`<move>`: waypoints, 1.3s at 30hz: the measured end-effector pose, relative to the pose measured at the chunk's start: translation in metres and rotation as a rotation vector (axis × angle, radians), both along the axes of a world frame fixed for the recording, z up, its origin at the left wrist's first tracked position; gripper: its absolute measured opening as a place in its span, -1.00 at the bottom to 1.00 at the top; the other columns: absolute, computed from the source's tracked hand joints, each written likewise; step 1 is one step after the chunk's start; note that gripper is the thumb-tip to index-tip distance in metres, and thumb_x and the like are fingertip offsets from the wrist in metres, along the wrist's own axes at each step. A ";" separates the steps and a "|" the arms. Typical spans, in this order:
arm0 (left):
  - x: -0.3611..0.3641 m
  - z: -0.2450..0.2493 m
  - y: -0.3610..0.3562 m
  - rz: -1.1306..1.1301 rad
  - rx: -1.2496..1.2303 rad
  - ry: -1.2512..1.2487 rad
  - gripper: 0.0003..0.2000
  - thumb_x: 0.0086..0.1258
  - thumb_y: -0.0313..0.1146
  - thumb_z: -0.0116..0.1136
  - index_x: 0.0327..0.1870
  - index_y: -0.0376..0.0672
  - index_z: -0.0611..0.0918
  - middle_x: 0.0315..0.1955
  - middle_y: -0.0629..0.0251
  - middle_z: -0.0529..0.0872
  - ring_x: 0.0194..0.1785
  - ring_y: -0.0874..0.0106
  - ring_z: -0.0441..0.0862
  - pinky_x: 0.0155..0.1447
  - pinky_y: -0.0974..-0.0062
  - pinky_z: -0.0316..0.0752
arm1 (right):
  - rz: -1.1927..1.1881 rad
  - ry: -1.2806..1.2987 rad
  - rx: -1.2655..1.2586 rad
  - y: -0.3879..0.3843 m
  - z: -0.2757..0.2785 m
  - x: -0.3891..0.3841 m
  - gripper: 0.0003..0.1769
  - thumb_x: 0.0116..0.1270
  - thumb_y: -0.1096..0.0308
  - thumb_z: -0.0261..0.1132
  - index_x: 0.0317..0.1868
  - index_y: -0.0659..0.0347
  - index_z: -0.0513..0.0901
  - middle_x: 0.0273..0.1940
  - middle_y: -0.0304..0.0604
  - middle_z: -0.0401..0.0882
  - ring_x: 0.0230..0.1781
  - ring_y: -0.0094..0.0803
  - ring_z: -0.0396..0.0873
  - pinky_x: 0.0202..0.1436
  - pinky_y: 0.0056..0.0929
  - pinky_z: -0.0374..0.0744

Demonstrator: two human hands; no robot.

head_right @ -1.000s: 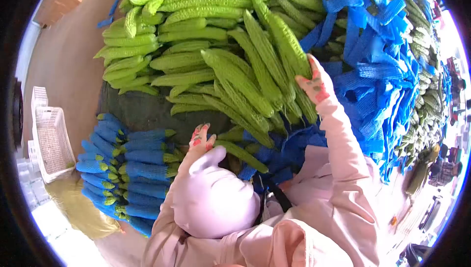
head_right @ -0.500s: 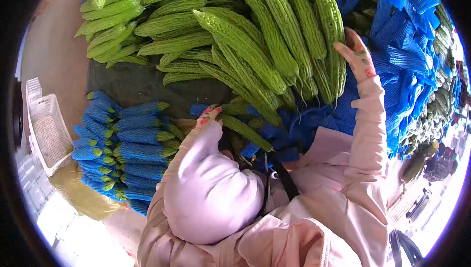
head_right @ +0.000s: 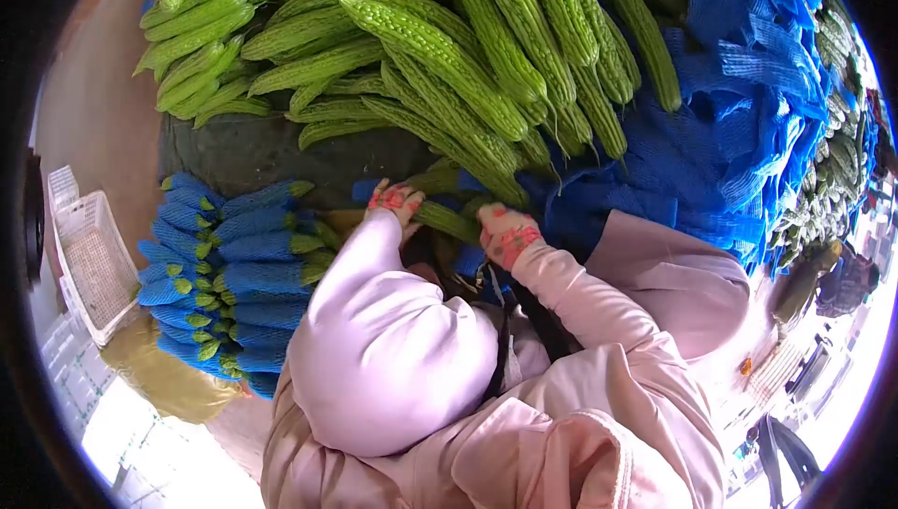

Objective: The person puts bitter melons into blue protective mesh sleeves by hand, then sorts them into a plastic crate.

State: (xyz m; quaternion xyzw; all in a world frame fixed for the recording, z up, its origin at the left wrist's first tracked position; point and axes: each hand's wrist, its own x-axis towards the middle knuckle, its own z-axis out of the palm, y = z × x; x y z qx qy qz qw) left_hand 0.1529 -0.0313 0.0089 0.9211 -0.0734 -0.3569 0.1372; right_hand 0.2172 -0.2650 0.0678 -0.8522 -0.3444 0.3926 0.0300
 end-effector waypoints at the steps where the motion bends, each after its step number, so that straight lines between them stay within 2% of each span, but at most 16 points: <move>1: -0.002 0.007 0.010 0.052 -0.045 0.023 -0.60 0.20 -0.10 0.21 0.06 0.06 0.52 0.19 0.29 0.44 0.33 0.32 0.31 0.43 0.36 0.08 | -0.252 -0.040 0.217 -0.008 -0.010 -0.001 -0.76 0.17 0.41 0.14 -0.12 0.18 0.49 -0.27 0.02 0.56 -0.23 -0.03 0.59 -0.18 -0.25 0.57; 3: -0.011 0.021 0.034 0.580 -0.258 0.296 -0.60 0.19 -0.21 0.23 0.08 -0.01 0.53 0.09 0.21 0.54 0.20 0.24 0.45 0.29 0.43 0.30 | -0.450 -0.169 0.424 -0.020 -0.030 0.000 -0.71 0.21 0.45 0.09 -0.03 0.15 0.48 -0.15 -0.10 0.58 -0.19 -0.12 0.59 -0.17 -0.34 0.54; 5: -0.037 0.043 0.062 1.340 -0.823 0.079 -0.59 0.18 -0.30 0.24 0.09 -0.10 0.53 -0.01 0.14 0.60 0.10 0.16 0.52 0.17 0.39 0.43 | -0.357 -0.089 0.358 -0.029 -0.041 0.005 -0.69 0.22 0.44 0.08 0.00 0.14 0.47 -0.13 -0.10 0.58 -0.17 -0.13 0.59 -0.16 -0.30 0.54; 6: -0.047 0.053 0.077 1.333 -0.816 0.067 -0.59 0.18 -0.30 0.24 0.09 -0.10 0.53 -0.01 0.14 0.60 0.10 0.16 0.52 0.17 0.39 0.43 | -0.256 -0.003 0.277 -0.028 -0.042 0.006 -0.67 0.23 0.43 0.06 0.03 0.13 0.45 -0.11 -0.11 0.57 -0.15 -0.14 0.59 -0.15 -0.27 0.54; 8: -0.061 0.077 0.104 0.432 -0.244 -0.591 -0.53 0.13 -0.24 0.32 0.09 -0.14 0.52 -0.04 0.17 0.62 0.01 0.16 0.56 0.07 0.32 0.47 | -0.057 -0.176 0.280 -0.017 -0.032 0.001 -0.64 0.23 0.42 0.06 0.07 0.10 0.44 0.00 -0.16 0.53 -0.12 -0.18 0.60 -0.11 -0.18 0.54; 14: -0.042 0.156 0.122 0.448 -0.069 -0.642 -0.43 0.07 -0.23 0.39 0.15 -0.08 0.48 -0.09 0.14 0.62 -0.02 0.17 0.57 0.07 0.30 0.48 | 0.248 -0.368 -0.093 -0.005 -0.059 -0.010 -0.72 0.20 0.39 0.10 -0.05 0.08 0.50 0.01 -0.09 0.47 -0.13 -0.16 0.62 -0.29 -0.15 0.59; 17: 0.003 0.202 0.127 0.349 -0.086 -0.861 -0.42 0.04 -0.29 0.41 0.14 -0.12 0.47 -0.11 0.12 0.61 -0.05 0.16 0.58 0.03 0.28 0.50 | 0.199 -0.340 -0.084 -0.001 -0.062 -0.008 -0.78 0.18 0.39 0.12 -0.14 0.11 0.56 -0.04 -0.08 0.48 -0.15 -0.14 0.63 -0.30 -0.17 0.60; 22: 0.107 0.236 0.076 0.349 -0.245 -0.655 -0.44 0.19 -0.12 0.31 0.20 -0.10 0.44 0.08 0.08 0.57 0.18 0.14 0.49 0.26 0.32 0.38 | 0.397 -0.229 0.083 -0.006 -0.053 0.002 -0.78 0.21 0.37 0.11 -0.15 0.08 0.59 -0.12 -0.07 0.53 -0.15 -0.13 0.63 -0.23 -0.13 0.61; 24: 0.150 0.208 0.054 0.370 -0.312 -0.709 -0.48 0.19 -0.28 0.33 0.18 -0.16 0.45 0.07 0.05 0.57 0.17 0.18 0.51 0.26 0.33 0.37 | 0.354 -0.239 0.236 -0.006 0.005 0.008 -0.84 0.22 0.37 0.15 -0.18 0.12 0.57 -0.18 -0.11 0.55 -0.24 -0.15 0.63 -0.25 -0.19 0.60; 26: 0.196 0.211 0.032 0.382 -0.404 -0.410 -0.49 0.20 -0.29 0.33 0.18 -0.12 0.45 0.06 0.06 0.58 0.16 0.21 0.51 0.26 0.34 0.36 | 0.153 0.060 0.493 -0.002 0.063 0.016 -0.86 0.23 0.26 0.24 -0.28 0.11 0.55 -0.26 -0.11 0.58 -0.27 -0.11 0.61 -0.30 -0.22 0.58; 30: 0.225 0.199 -0.002 0.171 -0.117 -0.911 -0.57 0.25 -0.36 0.29 0.14 -0.16 0.48 0.00 0.14 0.58 0.03 0.29 0.56 0.17 0.39 0.43 | -0.161 -0.201 0.755 -0.022 0.164 0.054 -0.68 0.19 0.09 0.33 -0.41 0.16 0.52 -0.50 -0.05 0.50 -0.43 -0.05 0.55 -0.38 -0.18 0.50; 32: 0.232 0.193 -0.010 0.567 -0.820 -0.605 -0.69 0.32 -0.34 0.23 0.03 -0.24 0.53 -0.06 0.24 0.61 -0.04 0.42 0.58 0.09 0.49 0.48 | -0.427 -0.307 0.867 -0.043 0.179 0.076 -0.65 0.23 0.09 0.31 -0.50 0.18 0.50 -0.57 -0.05 0.46 -0.51 -0.05 0.53 -0.46 -0.23 0.47; 33: 0.234 0.182 0.001 0.788 -1.340 -0.082 -0.78 0.40 -0.26 0.14 -0.09 -0.22 0.57 -0.19 0.36 0.64 -0.16 0.58 0.59 -0.06 0.60 0.51 | -0.435 -0.366 0.865 -0.053 0.177 0.087 -0.65 0.25 0.08 0.30 -0.50 0.18 0.51 -0.57 -0.06 0.46 -0.51 -0.05 0.52 -0.46 -0.23 0.46; 34: 0.208 0.224 -0.015 0.677 -1.155 -0.010 -0.76 0.44 -0.16 0.08 -0.11 -0.13 0.58 -0.27 0.43 0.65 -0.24 0.65 0.59 -0.18 0.64 0.52 | -0.440 -0.424 0.861 -0.061 0.174 0.094 -0.64 0.26 0.06 0.28 -0.50 0.18 0.52 -0.57 -0.06 0.46 -0.51 -0.06 0.52 -0.46 -0.22 0.46; 36: 0.174 0.255 -0.035 0.494 -1.310 0.213 -0.59 0.40 0.06 0.05 -0.05 -0.13 0.56 -0.28 0.45 0.66 -0.30 0.63 0.61 -0.26 0.59 0.57 | -0.423 -0.446 0.896 -0.063 0.179 0.098 -0.64 0.26 0.06 0.28 -0.49 0.18 0.53 -0.57 -0.07 0.47 -0.51 -0.07 0.52 -0.46 -0.22 0.46; 39: 0.135 0.264 -0.057 0.660 -1.222 0.204 -0.57 0.38 0.09 0.06 -0.07 -0.14 0.59 -0.47 0.49 0.63 -0.50 0.68 0.54 -0.45 0.76 0.42 | -0.357 -0.473 0.910 -0.057 0.182 0.097 -0.64 0.25 0.04 0.28 -0.48 0.17 0.54 -0.56 -0.09 0.48 -0.51 -0.08 0.53 -0.45 -0.22 0.47</move>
